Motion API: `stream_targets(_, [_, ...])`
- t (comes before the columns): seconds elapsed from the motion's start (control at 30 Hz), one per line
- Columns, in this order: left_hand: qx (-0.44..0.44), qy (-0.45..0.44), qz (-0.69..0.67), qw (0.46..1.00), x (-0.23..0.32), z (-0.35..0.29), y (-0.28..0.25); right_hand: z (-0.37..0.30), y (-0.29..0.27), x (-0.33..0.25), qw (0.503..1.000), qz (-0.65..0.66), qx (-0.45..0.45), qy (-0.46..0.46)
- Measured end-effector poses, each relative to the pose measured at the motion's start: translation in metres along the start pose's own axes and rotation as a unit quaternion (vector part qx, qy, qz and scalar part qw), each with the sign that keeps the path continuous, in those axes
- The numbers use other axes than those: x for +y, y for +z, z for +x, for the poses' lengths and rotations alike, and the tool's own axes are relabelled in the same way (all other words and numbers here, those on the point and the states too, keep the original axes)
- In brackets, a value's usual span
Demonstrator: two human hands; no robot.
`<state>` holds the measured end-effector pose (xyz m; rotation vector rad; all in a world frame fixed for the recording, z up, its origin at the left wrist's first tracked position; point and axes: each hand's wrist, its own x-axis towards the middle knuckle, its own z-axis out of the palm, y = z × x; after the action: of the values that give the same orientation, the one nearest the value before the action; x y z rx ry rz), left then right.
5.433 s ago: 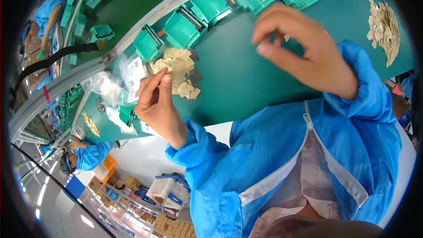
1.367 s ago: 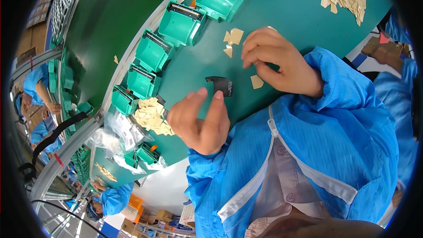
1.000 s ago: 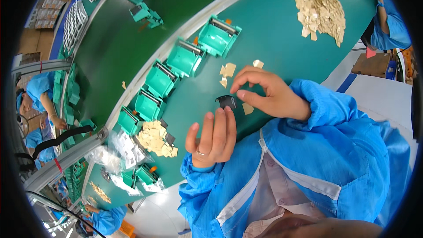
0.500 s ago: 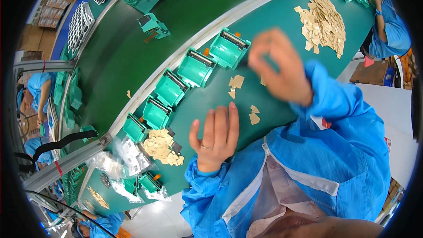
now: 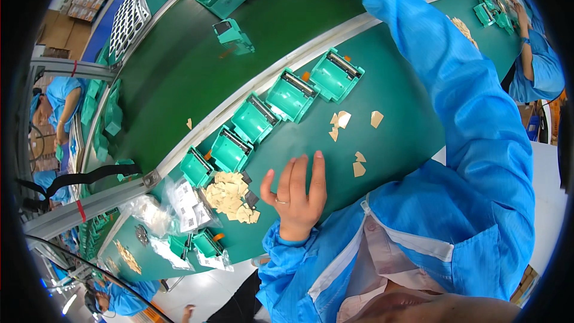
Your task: The person assembles small green plastic housing components with internal electronic modules by hand on an assembly line.
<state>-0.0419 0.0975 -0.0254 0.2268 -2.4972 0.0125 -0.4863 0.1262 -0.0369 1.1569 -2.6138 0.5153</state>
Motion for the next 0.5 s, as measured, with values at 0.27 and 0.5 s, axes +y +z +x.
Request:
stream_targets(0.27, [0.005, -0.115, -0.169, 0.979, -0.001, 0.014, -0.012, -0.101, -0.103, -0.081, 0.603, 0.755, -0.169, 0.195])
stream_targets(0.5, [0.029, -0.286, -0.502, 0.816, 0.006, 0.034, -0.016, -0.197, -0.115, -0.113, 0.501, 0.789, -0.323, 0.152])
